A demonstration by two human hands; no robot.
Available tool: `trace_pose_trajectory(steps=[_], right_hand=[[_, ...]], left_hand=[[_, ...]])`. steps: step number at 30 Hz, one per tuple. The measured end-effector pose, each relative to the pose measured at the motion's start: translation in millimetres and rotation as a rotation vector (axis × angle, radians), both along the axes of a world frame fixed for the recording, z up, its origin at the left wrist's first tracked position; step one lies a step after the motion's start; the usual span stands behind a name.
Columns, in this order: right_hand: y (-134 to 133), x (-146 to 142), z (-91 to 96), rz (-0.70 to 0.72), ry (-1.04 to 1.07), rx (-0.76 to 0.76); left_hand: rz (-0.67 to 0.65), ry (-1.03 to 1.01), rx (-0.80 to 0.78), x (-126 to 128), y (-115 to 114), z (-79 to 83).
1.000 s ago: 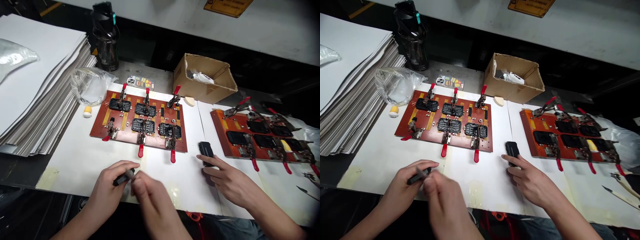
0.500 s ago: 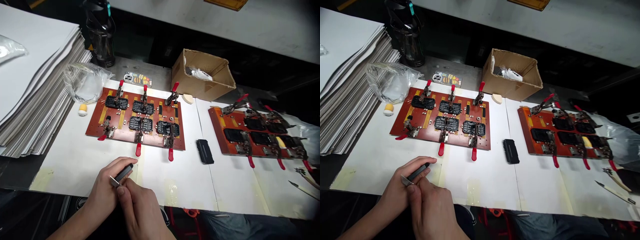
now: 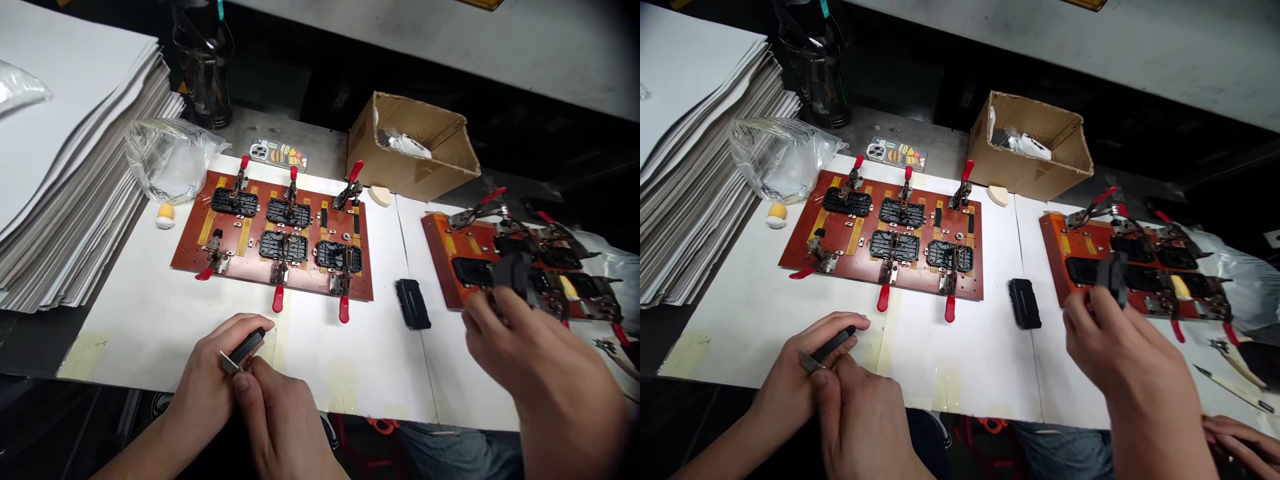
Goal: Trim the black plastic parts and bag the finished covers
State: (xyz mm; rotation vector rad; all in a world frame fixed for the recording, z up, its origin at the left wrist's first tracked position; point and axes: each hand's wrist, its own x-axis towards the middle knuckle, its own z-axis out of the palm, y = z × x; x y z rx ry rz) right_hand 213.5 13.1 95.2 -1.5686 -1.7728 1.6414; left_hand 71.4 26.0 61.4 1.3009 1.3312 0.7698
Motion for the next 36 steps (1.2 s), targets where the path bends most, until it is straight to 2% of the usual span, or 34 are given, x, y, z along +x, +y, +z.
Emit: trace_pose_trajectory(steps=[12,20,36], right_hand=[[6.2,7.6,-3.0,-0.099,-0.070,0.022],[-2.2,2.6,-1.8,-0.013,-0.007,0.013],[0.4,1.9,0.4,-0.051,0.001,0.021]], left_hand=[[0.001,0.011,0.107,-2.2,-2.3,1.2],[0.016,-0.021,0.051,3.6,0.8,-2.7],[0.024,-0.007,0.031,0.6,1.0,1.8]])
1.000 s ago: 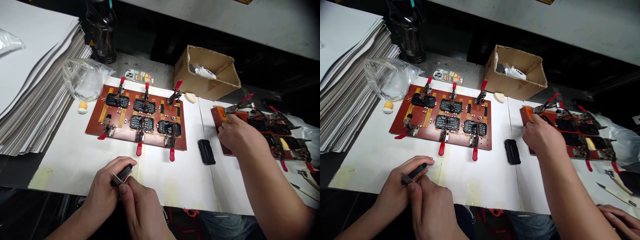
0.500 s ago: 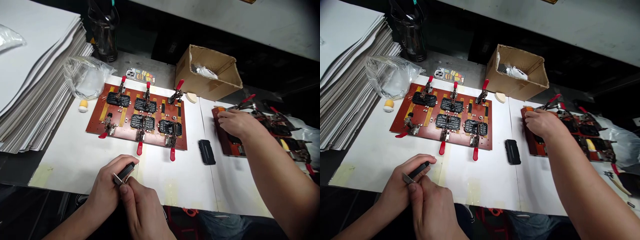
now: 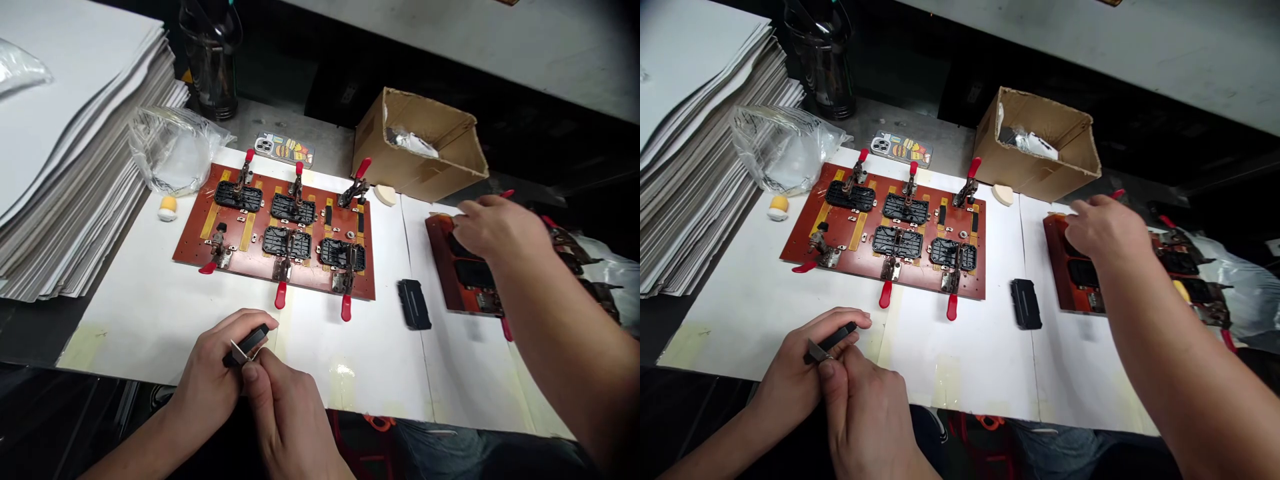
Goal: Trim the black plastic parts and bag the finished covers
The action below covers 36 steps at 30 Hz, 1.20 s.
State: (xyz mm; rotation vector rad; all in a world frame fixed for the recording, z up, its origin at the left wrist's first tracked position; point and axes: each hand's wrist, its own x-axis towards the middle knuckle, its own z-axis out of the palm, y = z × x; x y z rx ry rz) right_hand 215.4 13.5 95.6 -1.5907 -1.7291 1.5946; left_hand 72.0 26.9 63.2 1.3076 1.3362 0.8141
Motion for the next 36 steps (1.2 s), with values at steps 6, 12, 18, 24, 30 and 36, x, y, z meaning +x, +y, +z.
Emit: trace_pose_trajectory(steps=[6,12,18,24,30,36], right_hand=[[3.3,10.4,-9.5,-0.126,-0.013,0.001],[6.7,25.3,-24.5,-0.389,0.190,-0.118],[14.5,10.2,-15.7,-0.397,0.373,-0.098],[26.6,7.4,-18.5,-0.537,0.285,0.074],[28.4,14.7,-21.3,-0.438,0.260,0.043],[25.6,6.9,-14.8,-0.419,0.206,0.036]], left_hand=[[0.008,-0.002,0.064,-2.9,-2.4,-0.8],[0.001,0.010,0.098,-1.6,-2.9,-3.8],[-0.020,-0.009,0.063,1.9,0.9,-2.7],[-0.031,0.003,0.018,0.6,-1.5,-1.9],[-0.027,0.050,0.060,0.8,-1.2,-5.1],[-0.056,0.092,0.128,2.2,-4.6,-6.0]])
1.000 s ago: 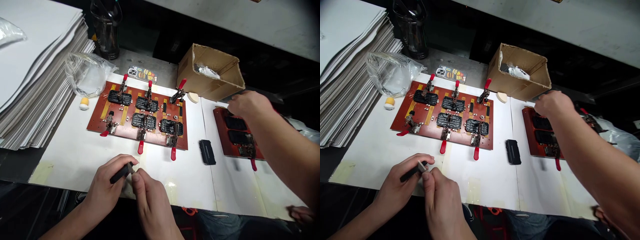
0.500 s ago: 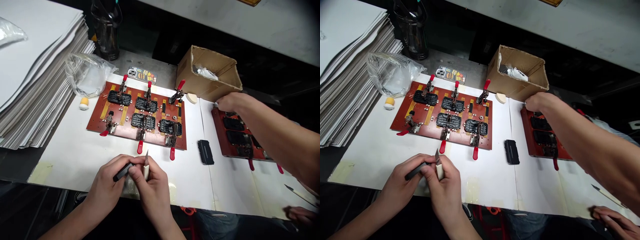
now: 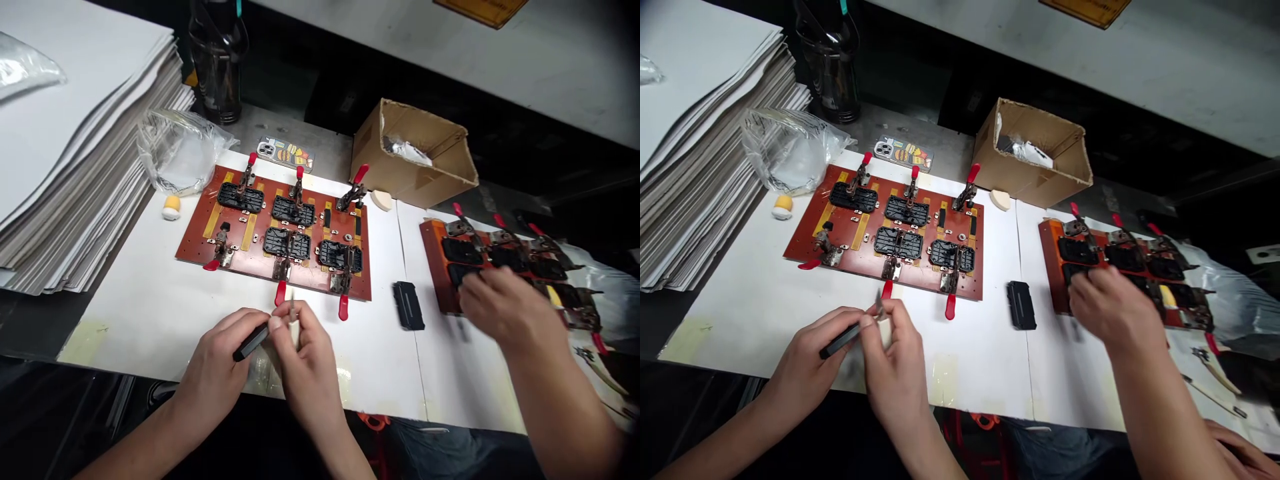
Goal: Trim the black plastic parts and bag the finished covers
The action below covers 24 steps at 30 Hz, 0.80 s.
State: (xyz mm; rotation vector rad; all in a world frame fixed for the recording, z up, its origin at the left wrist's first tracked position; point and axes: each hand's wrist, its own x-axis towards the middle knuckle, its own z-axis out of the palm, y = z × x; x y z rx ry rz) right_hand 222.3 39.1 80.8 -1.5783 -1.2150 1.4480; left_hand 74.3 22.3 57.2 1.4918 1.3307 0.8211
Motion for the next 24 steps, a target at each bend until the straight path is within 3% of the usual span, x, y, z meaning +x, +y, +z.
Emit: trace_pose_trajectory(steps=[3,5,9,11,13,16,20,24], right_hand=[[2.8,6.3,-2.3,-0.165,-0.152,0.061],[1.9,15.0,-6.0,-0.193,-0.190,0.060],[-11.5,37.1,-15.7,-0.077,-0.306,0.095],[-22.2,48.4,-20.2,0.036,-0.321,0.076],[-32.8,58.6,-23.9,0.133,-0.320,0.012],[-43.5,69.8,-29.3,0.187,-0.384,-0.034],[-40.1,73.0,-42.9,0.146,-0.592,0.101],[-23.2,65.8,-60.9,0.113,-0.807,0.342]], left_hand=[[-0.004,0.021,0.012,-3.2,-3.5,-2.1],[-0.045,0.121,0.110,-8.5,-3.2,-6.0],[-0.260,0.572,0.423,-29.5,6.5,-15.5],[-0.336,0.682,0.429,-45.7,11.3,-17.8],[-0.337,0.677,0.339,-64.6,11.8,-18.1],[-0.195,0.642,0.225,-92.1,4.3,-16.2],[0.053,0.609,0.169,-113.4,1.4,-10.0],[0.374,0.572,0.196,-121.6,41.4,-7.4]])
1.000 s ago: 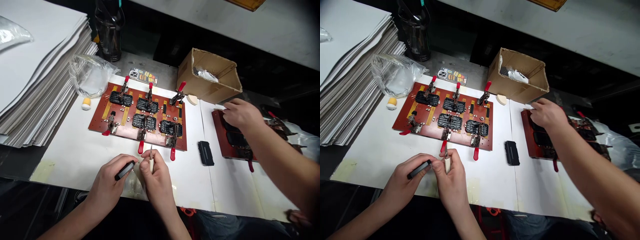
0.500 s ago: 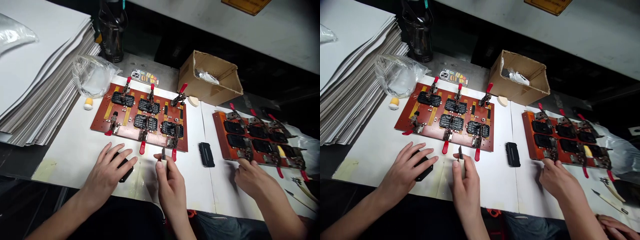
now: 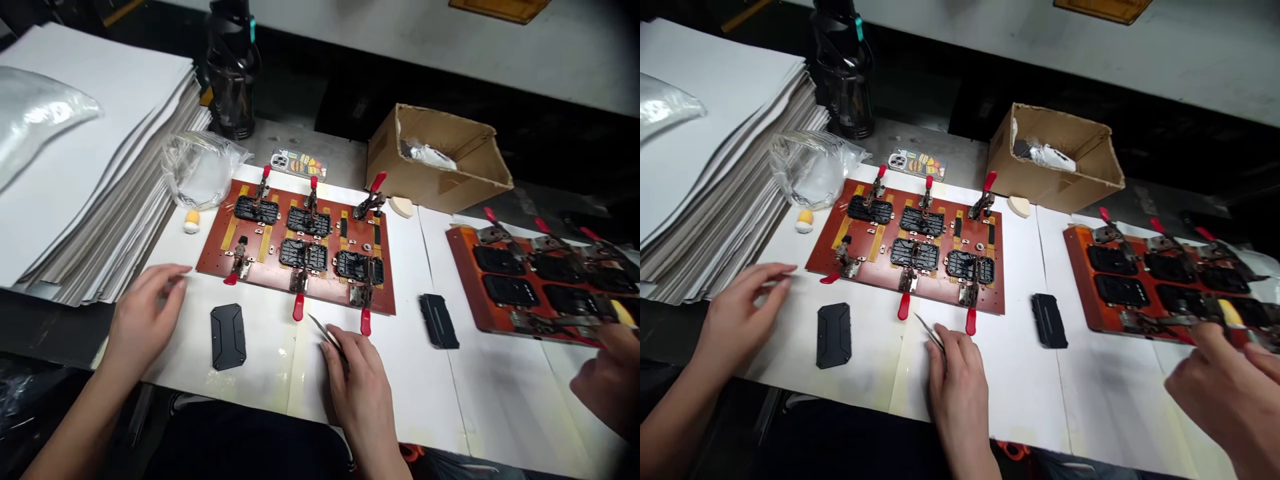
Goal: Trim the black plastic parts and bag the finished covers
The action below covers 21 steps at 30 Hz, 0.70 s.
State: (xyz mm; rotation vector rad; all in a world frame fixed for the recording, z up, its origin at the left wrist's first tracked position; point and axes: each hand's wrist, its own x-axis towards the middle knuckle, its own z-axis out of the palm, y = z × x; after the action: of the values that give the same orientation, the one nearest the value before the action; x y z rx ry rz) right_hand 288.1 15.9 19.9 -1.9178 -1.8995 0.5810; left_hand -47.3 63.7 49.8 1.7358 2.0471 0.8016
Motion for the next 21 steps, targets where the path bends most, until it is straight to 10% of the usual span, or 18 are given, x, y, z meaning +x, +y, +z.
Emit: trace_pose_trajectory(steps=[6,9,14,18,21], right_hand=[[6.2,-1.0,0.7,0.066,-0.144,0.068],[-8.4,-3.6,16.0,0.042,0.004,0.099],[-32.8,-41.8,39.1,0.093,0.602,-0.346],[-31.0,-77.6,38.0,0.157,1.016,-0.689],[-26.7,-81.6,30.6,0.145,1.071,-0.740]], left_hand=[[0.223,0.042,0.061,-22.3,107.0,-19.0],[0.211,0.001,0.027,-23.9,114.5,-13.9],[0.163,-0.304,0.135,4.6,24.4,16.3],[-0.423,-0.400,-0.145,39.5,-64.1,18.9],[-0.612,-0.347,-0.192,54.8,-92.2,9.5]])
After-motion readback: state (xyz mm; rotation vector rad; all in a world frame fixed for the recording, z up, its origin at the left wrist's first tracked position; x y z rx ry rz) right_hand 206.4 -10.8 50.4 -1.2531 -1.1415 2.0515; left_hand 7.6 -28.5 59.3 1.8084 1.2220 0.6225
